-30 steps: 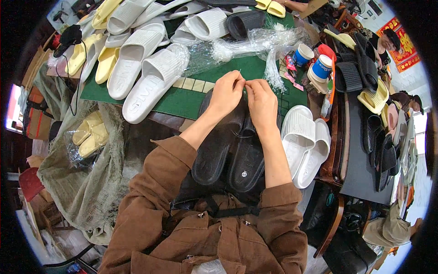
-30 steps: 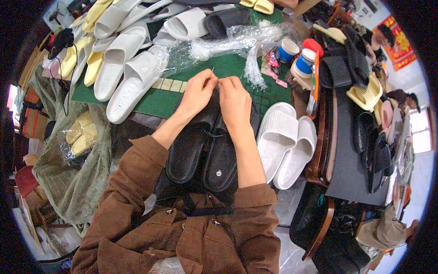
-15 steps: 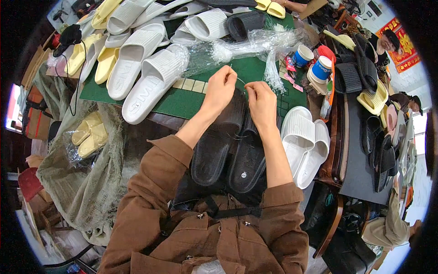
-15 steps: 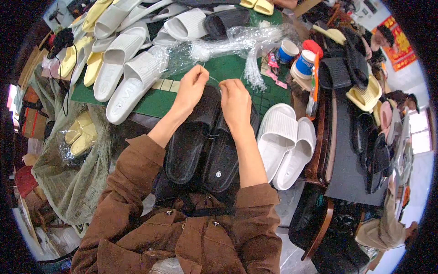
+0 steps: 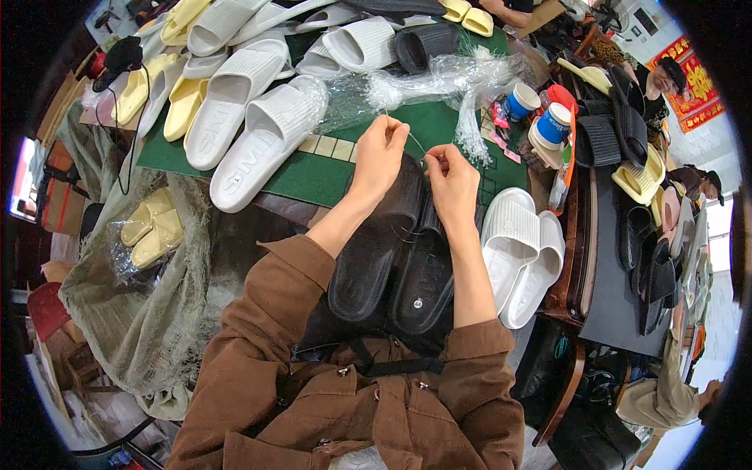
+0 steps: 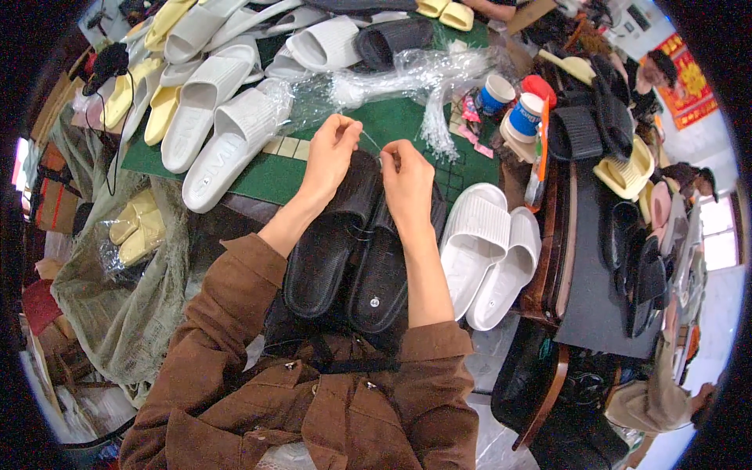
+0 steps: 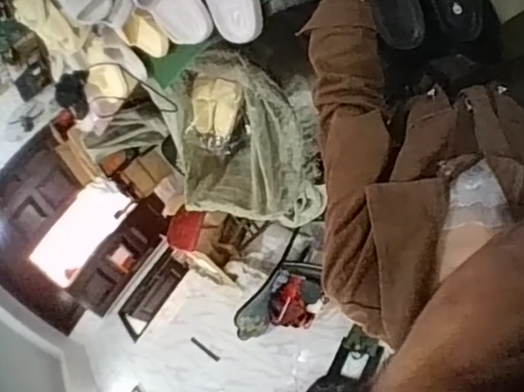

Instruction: Finishing and inspecting sandals by removing stray threads and organizing pairs.

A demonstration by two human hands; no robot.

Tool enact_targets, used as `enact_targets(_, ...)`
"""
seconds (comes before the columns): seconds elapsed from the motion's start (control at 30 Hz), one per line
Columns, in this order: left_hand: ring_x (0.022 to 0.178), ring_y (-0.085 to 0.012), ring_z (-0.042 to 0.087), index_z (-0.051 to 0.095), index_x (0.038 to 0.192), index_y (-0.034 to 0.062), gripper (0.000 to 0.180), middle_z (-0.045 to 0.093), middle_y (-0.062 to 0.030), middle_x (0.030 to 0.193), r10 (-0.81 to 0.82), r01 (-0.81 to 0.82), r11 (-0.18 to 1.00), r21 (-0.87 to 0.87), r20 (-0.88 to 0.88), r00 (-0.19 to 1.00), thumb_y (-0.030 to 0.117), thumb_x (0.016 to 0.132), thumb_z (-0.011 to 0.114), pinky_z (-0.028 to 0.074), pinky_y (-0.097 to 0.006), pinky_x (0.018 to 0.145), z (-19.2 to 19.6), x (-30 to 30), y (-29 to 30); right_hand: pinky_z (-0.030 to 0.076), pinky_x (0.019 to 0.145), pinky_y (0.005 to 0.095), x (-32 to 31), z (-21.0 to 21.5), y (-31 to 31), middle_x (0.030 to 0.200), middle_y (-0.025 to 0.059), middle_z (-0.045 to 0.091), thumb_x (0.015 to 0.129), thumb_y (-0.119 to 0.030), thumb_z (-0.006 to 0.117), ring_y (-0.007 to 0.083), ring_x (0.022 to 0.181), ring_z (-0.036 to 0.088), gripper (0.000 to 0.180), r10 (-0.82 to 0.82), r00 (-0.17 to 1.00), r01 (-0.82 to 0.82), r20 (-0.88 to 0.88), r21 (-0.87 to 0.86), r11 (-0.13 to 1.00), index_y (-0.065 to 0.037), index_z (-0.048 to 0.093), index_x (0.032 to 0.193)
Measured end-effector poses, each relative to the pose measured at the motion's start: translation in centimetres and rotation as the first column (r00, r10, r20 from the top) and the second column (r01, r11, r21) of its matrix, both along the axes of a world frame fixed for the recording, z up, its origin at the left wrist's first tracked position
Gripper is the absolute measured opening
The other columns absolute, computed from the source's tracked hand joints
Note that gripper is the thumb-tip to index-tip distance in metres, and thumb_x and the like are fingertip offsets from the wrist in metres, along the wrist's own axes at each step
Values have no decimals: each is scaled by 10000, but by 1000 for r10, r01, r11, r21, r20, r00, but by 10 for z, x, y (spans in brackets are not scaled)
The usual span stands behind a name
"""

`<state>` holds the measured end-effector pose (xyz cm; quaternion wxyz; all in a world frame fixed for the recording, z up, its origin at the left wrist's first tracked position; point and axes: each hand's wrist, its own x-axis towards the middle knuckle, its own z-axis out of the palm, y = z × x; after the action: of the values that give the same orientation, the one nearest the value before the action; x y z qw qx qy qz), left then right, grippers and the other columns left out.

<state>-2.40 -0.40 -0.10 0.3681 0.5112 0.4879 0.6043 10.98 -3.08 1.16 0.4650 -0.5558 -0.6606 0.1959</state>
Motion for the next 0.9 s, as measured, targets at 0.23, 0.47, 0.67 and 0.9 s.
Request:
enact_targets(0.23, 642, -93, 504, 570, 866, -29, 166, 572, -34, 702, -45, 47, 999, -16, 128, 991, 124, 920, 606, 426, -276, 595, 1, -2, 0, 516, 611, 366, -2, -1, 1, 801, 180, 651, 860, -31, 615, 278, 658, 660, 79, 5, 998, -9, 61, 67, 998, 16, 608, 924)
enact_targets(0.47, 624, -97, 519, 567, 808, -27, 152, 585, -56, 672, -177, 179, 984, 0, -130, 976, 91, 879, 631, 426, -284, 577, 11, 2, -9, 503, 566, 360, -4, 6, -5, 787, 157, 650, 882, -60, 622, 249, 585, 644, 99, 25, 999, -26, -41, -21, 999, 22, 609, 936)
enact_targets(0.67, 617, -110, 528, 562, 812, -29, 144, 588, -69, 672, -136, 137, 991, -6, -130, 982, 83, 880, 621, 431, -298, 578, 10, 2, -9, 507, 594, 340, -2, -2, 0, 795, 156, 655, 878, -45, 618, 241, 646, 655, 95, 61, 997, -57, -55, 76, 995, 28, 615, 939)
enact_targets(0.9, 625, -137, 559, 574, 829, -31, 128, 605, -93, 681, -162, 161, 987, -14, -131, 978, 79, 874, 622, 444, -316, 592, 6, 3, -8, 505, 607, 345, -2, -2, 0, 781, 160, 639, 854, -25, 632, 250, 663, 649, 67, 33, 999, -31, -41, 55, 998, 18, 630, 905)
